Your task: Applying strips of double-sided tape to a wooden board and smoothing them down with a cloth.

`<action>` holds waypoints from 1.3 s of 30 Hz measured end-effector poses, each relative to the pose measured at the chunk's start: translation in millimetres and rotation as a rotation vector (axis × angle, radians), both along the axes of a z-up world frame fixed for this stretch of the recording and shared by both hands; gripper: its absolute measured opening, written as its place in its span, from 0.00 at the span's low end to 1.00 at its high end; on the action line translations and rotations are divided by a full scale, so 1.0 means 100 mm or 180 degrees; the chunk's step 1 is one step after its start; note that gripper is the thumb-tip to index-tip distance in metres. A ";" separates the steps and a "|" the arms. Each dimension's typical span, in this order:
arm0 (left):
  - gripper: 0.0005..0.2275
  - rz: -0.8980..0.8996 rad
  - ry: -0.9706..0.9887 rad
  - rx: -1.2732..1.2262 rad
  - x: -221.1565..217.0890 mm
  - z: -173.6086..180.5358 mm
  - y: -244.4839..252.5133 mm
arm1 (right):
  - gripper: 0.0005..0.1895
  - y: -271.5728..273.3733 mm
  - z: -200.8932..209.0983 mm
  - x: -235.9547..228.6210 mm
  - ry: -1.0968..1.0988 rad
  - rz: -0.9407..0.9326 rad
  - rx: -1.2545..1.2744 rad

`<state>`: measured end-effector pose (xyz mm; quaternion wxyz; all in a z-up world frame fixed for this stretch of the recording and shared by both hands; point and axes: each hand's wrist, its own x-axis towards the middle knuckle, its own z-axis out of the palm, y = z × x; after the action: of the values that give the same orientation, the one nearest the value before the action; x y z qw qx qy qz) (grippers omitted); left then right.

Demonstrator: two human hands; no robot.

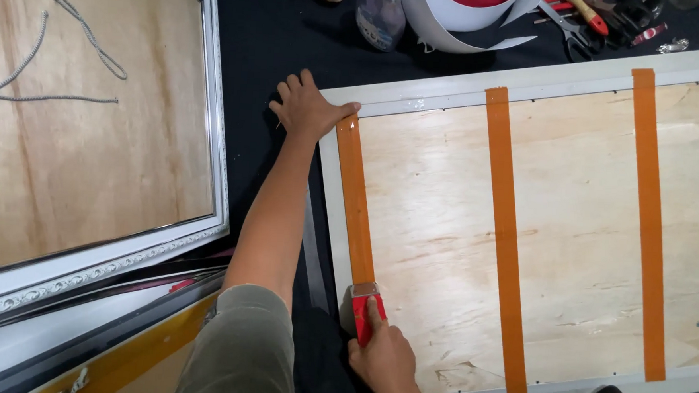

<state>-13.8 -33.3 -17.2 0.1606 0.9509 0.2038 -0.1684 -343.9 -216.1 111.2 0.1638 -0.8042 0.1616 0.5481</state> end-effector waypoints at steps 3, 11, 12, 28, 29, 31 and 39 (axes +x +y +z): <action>0.47 -0.0314 -0.0265 -0.0182 0.12 -0.10 0.11 | 0.48 -0.01 0.00 0.00 -0.0002 0.0022 0.0021; 0.38 -0.1163 0.0129 -0.0528 0.32 -0.08 0.30 | 0.48 -0.01 -0.05 -0.04 -0.0057 -0.0019 0.0000; 0.38 -0.1155 0.0125 -0.0537 0.32 -0.03 0.35 | 0.48 -0.01 -0.04 -0.02 -0.0059 -0.0010 -0.0009; 0.45 -0.4311 -0.0454 -0.0055 -1.13 -0.13 -0.04 | 0.48 -0.05 -0.12 -0.09 -0.0310 0.0004 0.0153; 0.46 -0.3978 -0.0630 -0.0006 -1.36 -0.18 -0.07 | 0.47 -0.05 -0.13 -0.13 -0.0434 -0.0004 0.0210; 0.43 -0.4169 -0.0546 -0.0082 -1.67 -0.22 -0.09 | 0.47 -0.05 -0.04 -0.11 -0.0444 -0.0097 0.0284; 0.25 -0.3653 -0.0502 -0.0439 -2.74 -0.68 -0.20 | 0.43 -0.07 -0.32 -0.23 -0.0968 0.0296 0.0472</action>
<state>-287.6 -53.3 -85.1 0.1199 0.9062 -0.3680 -0.1701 -367.3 -223.3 78.7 0.2196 -0.8701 0.0567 0.4375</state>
